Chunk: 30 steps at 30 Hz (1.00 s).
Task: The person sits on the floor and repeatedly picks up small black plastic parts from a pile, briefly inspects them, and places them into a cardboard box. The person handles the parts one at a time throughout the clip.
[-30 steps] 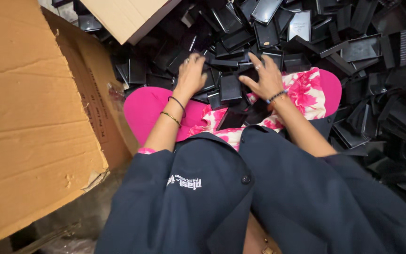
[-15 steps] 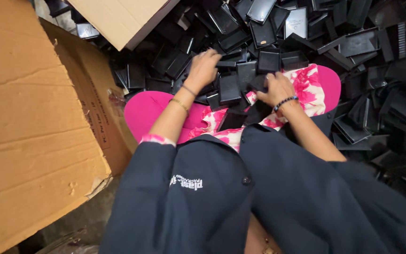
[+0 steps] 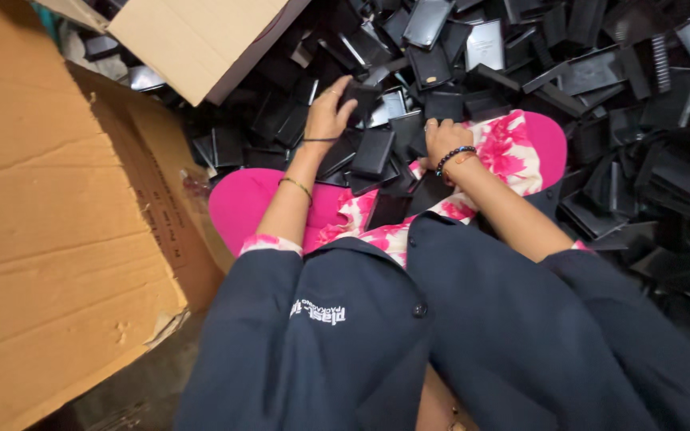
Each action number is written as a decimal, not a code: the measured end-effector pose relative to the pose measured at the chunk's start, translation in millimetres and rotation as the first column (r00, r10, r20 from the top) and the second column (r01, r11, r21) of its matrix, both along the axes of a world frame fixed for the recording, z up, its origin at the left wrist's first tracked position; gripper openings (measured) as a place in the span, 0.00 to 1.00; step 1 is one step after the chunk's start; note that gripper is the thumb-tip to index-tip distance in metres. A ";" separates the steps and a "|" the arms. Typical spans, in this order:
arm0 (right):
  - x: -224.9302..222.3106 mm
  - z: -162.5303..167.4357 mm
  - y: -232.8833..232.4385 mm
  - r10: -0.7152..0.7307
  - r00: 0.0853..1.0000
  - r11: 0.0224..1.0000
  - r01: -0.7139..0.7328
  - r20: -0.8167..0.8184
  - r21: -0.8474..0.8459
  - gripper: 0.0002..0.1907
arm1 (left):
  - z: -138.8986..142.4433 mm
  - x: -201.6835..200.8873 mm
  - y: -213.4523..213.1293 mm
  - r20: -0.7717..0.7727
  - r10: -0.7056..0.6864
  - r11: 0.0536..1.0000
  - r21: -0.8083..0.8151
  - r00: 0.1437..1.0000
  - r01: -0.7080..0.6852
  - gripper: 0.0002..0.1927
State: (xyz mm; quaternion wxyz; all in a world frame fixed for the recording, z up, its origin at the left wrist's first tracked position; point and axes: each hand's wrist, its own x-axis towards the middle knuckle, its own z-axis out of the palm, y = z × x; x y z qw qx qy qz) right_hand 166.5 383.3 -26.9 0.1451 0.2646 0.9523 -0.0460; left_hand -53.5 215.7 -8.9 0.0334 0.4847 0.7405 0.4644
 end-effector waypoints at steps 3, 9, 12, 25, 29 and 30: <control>-9.7 17.4 -9.8 0.032 0.999 0.999 -0.032 0.006 -0.040 0.45 | 3.0 -4.0 -25.9 0.040 0.163 0.980 0.110 0.986 -0.167 0.21; 2.0 63.5 -3.9 -0.212 0.647 0.825 -0.283 -0.733 -0.489 0.31 | -24.0 -0.9 -49.3 0.903 -0.143 0.963 0.222 0.404 -0.156 0.21; -21.6 65.3 -21.3 -0.714 0.543 0.262 -0.378 -0.442 -0.888 0.32 | -37.5 22.3 -33.5 0.863 -0.474 0.870 0.490 0.175 -0.057 0.14; -31.6 81.5 -87.4 -0.397 0.492 0.682 -0.407 -0.775 -0.608 0.34 | 25.2 57.9 -22.5 0.926 -0.359 0.792 0.366 0.112 -0.488 0.39; -37.0 81.6 -79.4 -0.508 0.513 0.523 -0.455 -0.692 -0.721 0.32 | 25.7 61.7 -25.0 0.909 -0.412 0.834 0.404 0.063 -0.376 0.40; -37.9 80.9 -79.7 -0.526 0.516 0.473 -0.484 -0.676 -0.737 0.31 | 24.0 65.3 -24.6 0.900 -0.433 0.840 0.425 0.057 -0.337 0.41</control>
